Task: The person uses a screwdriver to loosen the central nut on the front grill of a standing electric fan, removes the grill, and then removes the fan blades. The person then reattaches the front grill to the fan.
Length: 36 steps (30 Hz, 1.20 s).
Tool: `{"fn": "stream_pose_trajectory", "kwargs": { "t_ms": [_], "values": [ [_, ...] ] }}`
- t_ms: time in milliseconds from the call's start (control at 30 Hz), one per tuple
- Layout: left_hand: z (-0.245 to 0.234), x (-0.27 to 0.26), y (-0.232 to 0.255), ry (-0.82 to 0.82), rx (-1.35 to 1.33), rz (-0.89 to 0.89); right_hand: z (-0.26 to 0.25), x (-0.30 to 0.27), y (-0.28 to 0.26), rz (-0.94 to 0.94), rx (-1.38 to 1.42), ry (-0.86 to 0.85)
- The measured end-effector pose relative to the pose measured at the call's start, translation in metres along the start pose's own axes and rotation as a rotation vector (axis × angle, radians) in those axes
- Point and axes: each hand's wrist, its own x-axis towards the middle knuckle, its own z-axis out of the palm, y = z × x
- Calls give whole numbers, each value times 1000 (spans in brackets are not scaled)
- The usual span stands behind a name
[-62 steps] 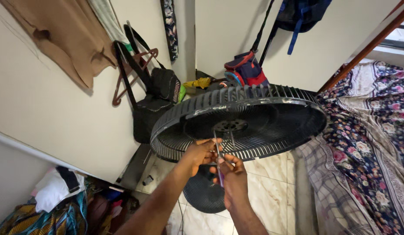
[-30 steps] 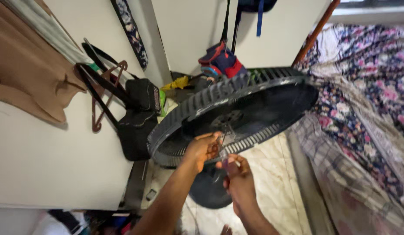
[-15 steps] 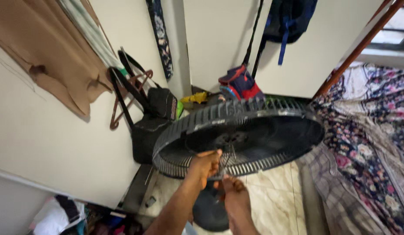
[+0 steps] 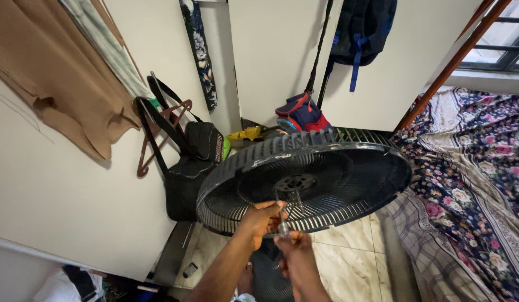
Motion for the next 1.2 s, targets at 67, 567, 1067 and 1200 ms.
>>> {"fn": "stream_pose_trajectory", "kwargs": {
  "t_ms": [67, 567, 1067, 1200],
  "values": [
    [-1, 4, -3, 36, 0, 3, 6, 1, 7, -155, -85, 114],
    [4, 14, -2, -66, -11, -12, -2, 12, 17, -629, -210, 188],
    [-4, 11, 0, -76, 28, 24, 19, -25, -17, -55, 33, 107],
    [-15, 15, 6, -131, 64, -33, 11, -26, -28, 273, 667, -212]
  ]
}}
